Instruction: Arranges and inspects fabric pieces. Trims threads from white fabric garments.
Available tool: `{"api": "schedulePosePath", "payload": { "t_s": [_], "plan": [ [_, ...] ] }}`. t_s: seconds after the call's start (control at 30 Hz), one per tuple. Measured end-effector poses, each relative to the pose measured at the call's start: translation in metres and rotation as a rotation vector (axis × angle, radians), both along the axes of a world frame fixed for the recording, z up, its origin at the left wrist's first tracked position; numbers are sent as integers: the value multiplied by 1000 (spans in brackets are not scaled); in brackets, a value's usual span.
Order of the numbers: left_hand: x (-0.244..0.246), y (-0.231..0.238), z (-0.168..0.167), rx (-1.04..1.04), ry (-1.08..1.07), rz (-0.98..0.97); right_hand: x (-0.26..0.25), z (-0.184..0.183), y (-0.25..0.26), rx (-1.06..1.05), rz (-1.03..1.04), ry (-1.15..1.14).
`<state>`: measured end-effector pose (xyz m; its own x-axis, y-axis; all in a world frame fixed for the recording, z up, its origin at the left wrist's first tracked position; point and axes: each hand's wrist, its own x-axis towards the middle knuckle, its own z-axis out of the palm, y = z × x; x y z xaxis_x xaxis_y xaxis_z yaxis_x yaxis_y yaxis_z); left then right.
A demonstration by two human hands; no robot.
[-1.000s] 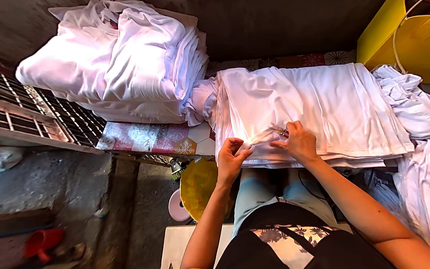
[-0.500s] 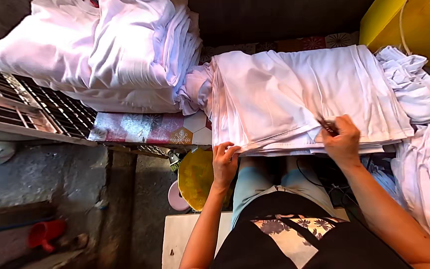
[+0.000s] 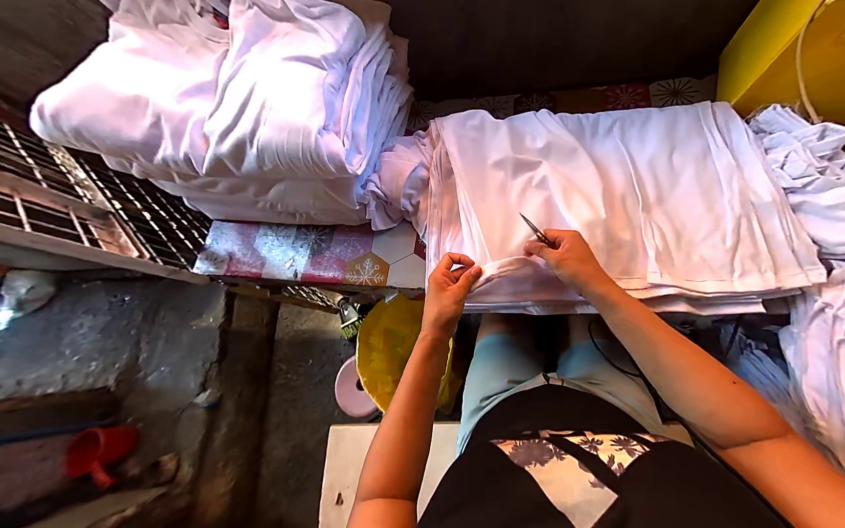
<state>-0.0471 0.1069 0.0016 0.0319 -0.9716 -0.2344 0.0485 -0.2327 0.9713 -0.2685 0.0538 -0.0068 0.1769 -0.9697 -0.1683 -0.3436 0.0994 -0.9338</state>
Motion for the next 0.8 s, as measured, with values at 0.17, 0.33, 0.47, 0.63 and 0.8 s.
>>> {"api": "schedulePosePath", "payload": {
  "t_s": [0.17, 0.33, 0.47, 0.63, 0.8],
  "plan": [
    [-6, 1, 4, 33, 24, 45, 15, -7, 26, -640, 48, 2],
    [-12, 1, 7, 43, 32, 34, 35, -23, 33, -982, 123, 40],
    [-10, -1, 6, 69, 58, 43, 34, -29, 48, -1025, 304, 77],
    [-9, -2, 4, 90, 97, 59, 21, -34, 55, -882, 157, 73],
    [-11, -5, 8, 162, 205, 113, 20, -29, 40, -945, 23, 346]
  ]
}}
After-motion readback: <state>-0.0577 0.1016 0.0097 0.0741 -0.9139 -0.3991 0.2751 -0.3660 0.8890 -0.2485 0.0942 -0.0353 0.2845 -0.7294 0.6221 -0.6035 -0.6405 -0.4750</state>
